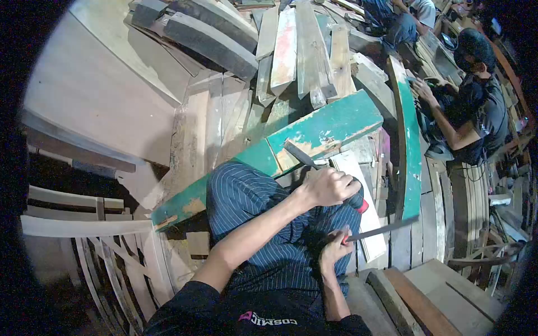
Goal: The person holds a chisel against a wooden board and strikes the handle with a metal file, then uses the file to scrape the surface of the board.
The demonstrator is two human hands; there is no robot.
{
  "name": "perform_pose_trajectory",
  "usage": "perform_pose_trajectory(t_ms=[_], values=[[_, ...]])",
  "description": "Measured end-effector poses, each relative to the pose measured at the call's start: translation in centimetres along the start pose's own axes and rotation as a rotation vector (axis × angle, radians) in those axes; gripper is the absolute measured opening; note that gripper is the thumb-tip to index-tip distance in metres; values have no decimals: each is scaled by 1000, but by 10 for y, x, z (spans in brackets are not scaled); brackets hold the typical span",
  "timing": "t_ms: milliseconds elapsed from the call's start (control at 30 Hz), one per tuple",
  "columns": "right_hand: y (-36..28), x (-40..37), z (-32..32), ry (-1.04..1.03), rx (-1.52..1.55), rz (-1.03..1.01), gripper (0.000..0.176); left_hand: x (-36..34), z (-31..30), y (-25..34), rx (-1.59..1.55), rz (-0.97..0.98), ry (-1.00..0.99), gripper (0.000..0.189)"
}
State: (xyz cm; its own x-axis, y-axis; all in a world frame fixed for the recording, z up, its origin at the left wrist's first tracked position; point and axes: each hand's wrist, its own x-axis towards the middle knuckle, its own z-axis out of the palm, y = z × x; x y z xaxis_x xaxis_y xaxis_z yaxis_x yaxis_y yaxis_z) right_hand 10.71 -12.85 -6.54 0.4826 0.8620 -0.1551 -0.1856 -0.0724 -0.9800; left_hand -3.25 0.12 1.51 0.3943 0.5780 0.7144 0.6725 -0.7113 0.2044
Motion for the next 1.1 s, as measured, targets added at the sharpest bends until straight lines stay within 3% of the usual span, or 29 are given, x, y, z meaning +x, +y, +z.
perform_pose_trajectory(t_ms=[100,267,367,533,667,767,800,900,933,1033,1100], values=[[10,13,-18,-227,-434,-149,33,-1,8,-1,12,3,5,4],[-3,3,-2,8,-42,-14,36,-1,7,-2,34,17,5,3],[17,18,-25,-196,-520,-272,33,-1,13,-2,42,15,-9,4],[-9,2,-3,-25,-120,12,31,0,4,-2,76,27,0,7],[13,11,-20,-136,-473,-190,27,3,11,-3,96,18,11,9],[16,11,-17,-111,-262,-226,39,1,17,-4,107,30,13,9],[9,7,-9,-15,-210,-121,40,2,16,-4,103,33,10,9],[27,17,-20,-58,-342,-176,38,3,14,-5,106,31,5,9],[16,18,-23,-199,-542,-278,33,4,15,-6,105,28,17,9],[6,5,-12,-28,-283,-7,27,5,20,-8,103,31,6,9],[8,4,-13,-21,-273,21,23,3,21,-8,97,22,-21,8]])
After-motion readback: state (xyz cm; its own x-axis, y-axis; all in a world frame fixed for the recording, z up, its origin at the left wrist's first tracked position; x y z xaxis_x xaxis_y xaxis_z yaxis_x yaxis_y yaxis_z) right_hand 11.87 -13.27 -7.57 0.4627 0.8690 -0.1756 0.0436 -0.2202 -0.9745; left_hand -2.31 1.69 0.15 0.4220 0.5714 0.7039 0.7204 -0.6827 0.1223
